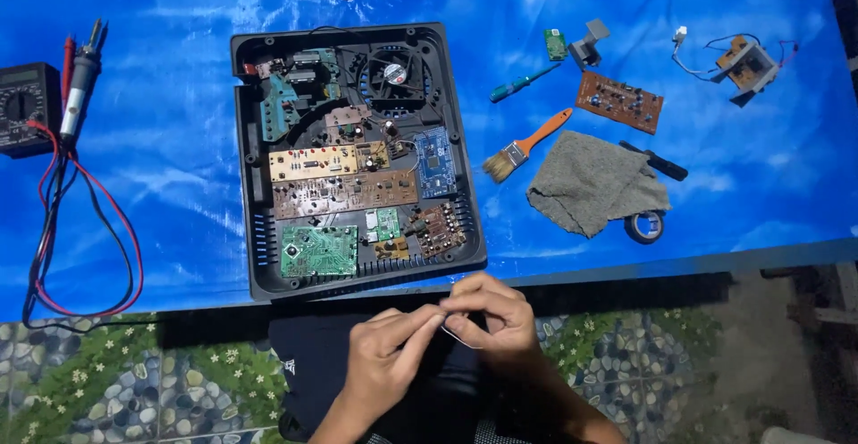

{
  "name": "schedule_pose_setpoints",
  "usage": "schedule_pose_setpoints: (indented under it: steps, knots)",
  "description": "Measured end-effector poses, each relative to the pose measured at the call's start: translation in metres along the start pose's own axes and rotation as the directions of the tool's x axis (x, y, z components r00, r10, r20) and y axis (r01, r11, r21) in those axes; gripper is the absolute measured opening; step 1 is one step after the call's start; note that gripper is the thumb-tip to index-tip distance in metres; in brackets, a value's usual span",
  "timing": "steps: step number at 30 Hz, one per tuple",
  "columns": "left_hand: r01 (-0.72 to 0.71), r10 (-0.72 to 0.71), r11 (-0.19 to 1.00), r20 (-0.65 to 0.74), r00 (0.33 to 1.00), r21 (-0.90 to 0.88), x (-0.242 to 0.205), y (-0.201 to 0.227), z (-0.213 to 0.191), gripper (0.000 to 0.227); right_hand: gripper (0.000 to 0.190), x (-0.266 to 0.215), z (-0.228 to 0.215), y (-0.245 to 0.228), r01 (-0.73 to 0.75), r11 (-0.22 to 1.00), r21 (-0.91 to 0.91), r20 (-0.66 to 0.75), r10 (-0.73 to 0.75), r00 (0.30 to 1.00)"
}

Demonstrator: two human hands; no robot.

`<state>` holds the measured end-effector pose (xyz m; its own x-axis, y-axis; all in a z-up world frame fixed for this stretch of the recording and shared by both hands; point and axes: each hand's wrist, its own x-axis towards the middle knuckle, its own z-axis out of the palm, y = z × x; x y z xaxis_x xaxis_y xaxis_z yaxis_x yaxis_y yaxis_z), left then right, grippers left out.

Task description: The person works on an open electronic device, manipulating wires and components on the circuit boards. They use a multimeter to test connections and handle various small parts and tools on the blue work surface.

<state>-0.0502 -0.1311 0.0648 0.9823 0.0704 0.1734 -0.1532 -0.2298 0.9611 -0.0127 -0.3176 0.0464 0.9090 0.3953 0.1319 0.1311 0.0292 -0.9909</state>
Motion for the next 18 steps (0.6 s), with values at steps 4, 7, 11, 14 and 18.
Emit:
schedule_pose_setpoints:
  steps: [4, 7, 11, 14, 18]
  knots:
    - [0.045, -0.045, 0.999, -0.016, 0.999, -0.018, -0.003, -0.004, 0.001, 0.018, 0.017, 0.01, 0.003, -0.018, 0.016, 0.995, -0.096, 0.03, -0.014, 0.999]
    - [-0.017, 0.018, 1.0, 0.026, 1.0, -0.012, 0.0, -0.009, -0.005, 0.019, 0.013, 0.013, 0.003, -0.023, 0.004, 0.995, -0.104, 0.051, 0.002, 0.999]
    - [-0.252, 0.219, 0.956, 0.211, 0.953, 0.148, 0.007, -0.009, -0.021, 0.013, 0.01, 0.019, 0.003, -0.033, 0.026, 0.98, -0.196, 0.142, 0.002, 0.99]
    - [-0.35, 0.305, 0.92, 0.242, 0.921, 0.176, 0.006, -0.014, -0.019, 0.013, 0.009, 0.018, 0.002, -0.037, 0.016, 0.967, -0.256, 0.184, 0.032, 0.982]
    - [-0.365, 0.317, 0.917, 0.263, 0.911, 0.162, 0.008, -0.014, -0.017, 0.027, 0.003, 0.004, -0.002, -0.014, -0.216, 0.976, 0.018, 0.126, 0.212, 0.969]
